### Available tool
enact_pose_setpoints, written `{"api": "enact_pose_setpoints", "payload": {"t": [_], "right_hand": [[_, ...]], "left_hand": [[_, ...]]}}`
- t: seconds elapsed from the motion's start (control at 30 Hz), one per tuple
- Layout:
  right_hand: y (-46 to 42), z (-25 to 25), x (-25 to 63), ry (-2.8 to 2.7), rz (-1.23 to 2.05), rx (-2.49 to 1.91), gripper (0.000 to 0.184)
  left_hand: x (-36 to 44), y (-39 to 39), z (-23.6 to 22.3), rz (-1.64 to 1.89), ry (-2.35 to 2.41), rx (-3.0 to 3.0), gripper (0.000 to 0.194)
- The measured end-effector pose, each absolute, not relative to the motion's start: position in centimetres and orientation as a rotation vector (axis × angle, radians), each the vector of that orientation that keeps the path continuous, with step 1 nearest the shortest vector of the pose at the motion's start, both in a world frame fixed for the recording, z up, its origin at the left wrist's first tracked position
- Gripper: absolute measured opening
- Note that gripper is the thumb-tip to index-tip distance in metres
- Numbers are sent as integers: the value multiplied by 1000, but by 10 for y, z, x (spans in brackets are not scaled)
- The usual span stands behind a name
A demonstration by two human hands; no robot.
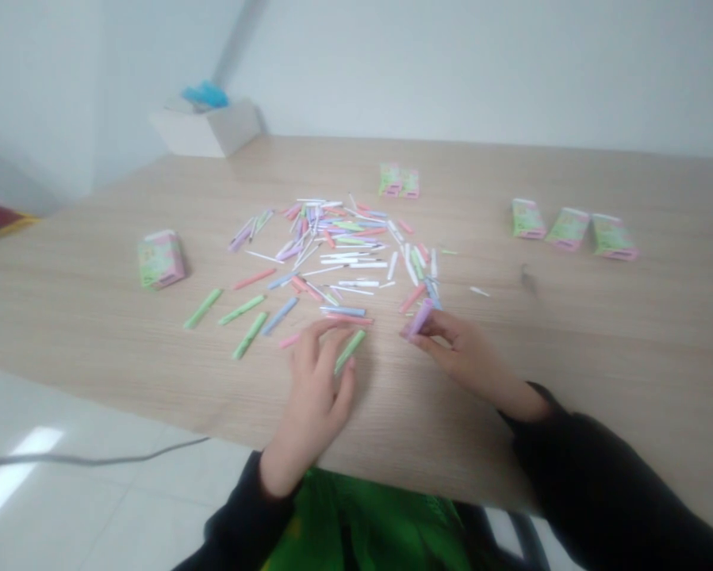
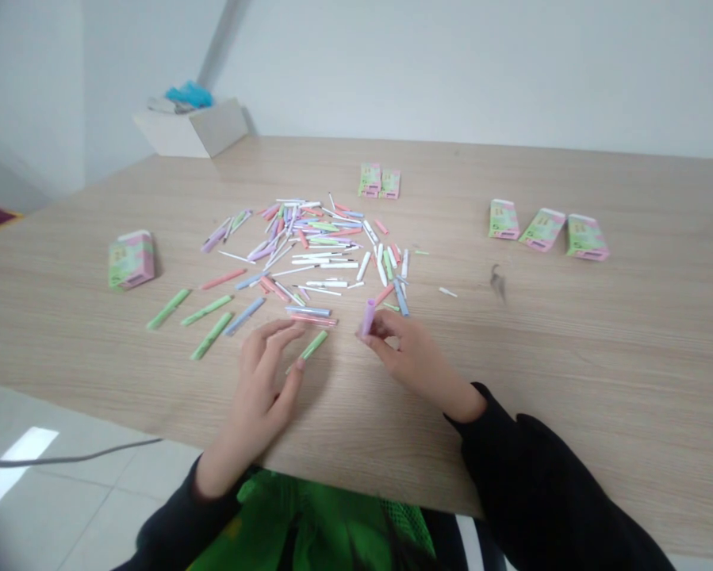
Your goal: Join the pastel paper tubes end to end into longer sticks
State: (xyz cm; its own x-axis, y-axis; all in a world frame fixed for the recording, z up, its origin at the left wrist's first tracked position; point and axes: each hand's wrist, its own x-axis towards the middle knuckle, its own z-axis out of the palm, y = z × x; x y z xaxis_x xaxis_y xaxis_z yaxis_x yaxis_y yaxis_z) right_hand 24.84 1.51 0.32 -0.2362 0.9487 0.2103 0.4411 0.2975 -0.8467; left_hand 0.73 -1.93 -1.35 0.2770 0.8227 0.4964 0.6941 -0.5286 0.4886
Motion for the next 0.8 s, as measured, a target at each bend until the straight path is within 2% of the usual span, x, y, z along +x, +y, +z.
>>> {"api": "enact_pose_setpoints", "payload": {"t": [0.17,0.33,0.6,0.8], "right_hand": [[12,7,244,-1551,1138,-1141,22],[7,14,239,-1508,1278,-1045,20],[8,12,240,-1428,1348,-980,13],[4,13,237,-1453,1428,-959,14]], "left_hand": [[12,-24,-13,1066,1227,2182,28],[21,-19,-7,977,1115,1913,15],[35,-15,-4,888,1028,1650,19],[36,-12,-6,879,1029,1527,24]]}}
